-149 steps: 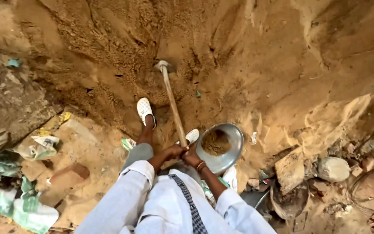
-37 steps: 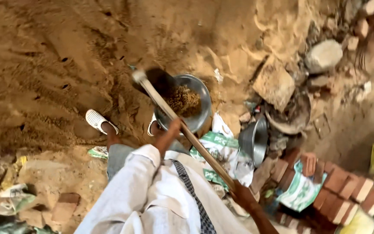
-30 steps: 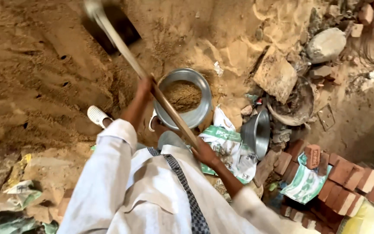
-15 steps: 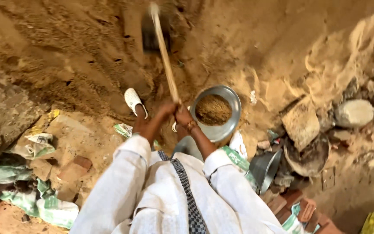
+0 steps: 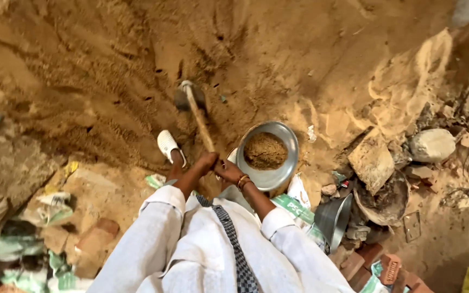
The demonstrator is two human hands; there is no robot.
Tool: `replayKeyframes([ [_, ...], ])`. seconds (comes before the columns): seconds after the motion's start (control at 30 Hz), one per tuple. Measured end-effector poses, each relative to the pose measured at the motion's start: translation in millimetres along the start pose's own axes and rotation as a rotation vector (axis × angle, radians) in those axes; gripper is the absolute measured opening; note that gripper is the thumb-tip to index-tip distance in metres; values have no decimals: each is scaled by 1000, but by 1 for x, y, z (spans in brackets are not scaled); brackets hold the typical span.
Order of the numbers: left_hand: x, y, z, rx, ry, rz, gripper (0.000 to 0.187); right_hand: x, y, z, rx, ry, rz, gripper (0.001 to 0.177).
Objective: The person digs sand from a sand pile using a long-handled hoe, filling a large metal basin. They lift the full basin, carry it up a concrete staircase, and empty the sand at the top, then return down to refill the basin.
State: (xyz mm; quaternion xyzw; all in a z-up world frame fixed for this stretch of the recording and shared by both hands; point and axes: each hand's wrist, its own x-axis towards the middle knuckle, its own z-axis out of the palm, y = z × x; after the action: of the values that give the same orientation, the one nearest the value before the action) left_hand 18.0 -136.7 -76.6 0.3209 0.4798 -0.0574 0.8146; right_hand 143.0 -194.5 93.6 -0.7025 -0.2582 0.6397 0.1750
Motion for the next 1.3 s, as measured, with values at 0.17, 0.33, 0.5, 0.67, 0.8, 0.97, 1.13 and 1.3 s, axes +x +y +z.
replayKeyframes([
  [0.17,-7,11,25,36,406,77,38,-42,37,-61,109,33,-113,43],
  [0.33,-43,19,77,448,866,198,45,-84,318,-115,-413,285,-375,36],
  [0.5,-76,47,92,609,1009,154,49,-35,409,-240,-850,296,-394,38],
  [0.67,-49,24,54,639,971,136,52,-113,344,-282,26,392,395,23],
  [0.8,-93,46,84,538,921,91,54,-72,357,-288,-14,407,292,23],
  [0.97,-129,19,117,148,865,262,59,-13,291,-249,-569,328,-163,20],
  [1.13,-158,-44,151,-205,732,405,78,-118,120,-164,-512,224,-333,39],
  [1.3,-220,-64,214,-595,475,366,99,-241,49,-99,-481,108,-825,56],
])
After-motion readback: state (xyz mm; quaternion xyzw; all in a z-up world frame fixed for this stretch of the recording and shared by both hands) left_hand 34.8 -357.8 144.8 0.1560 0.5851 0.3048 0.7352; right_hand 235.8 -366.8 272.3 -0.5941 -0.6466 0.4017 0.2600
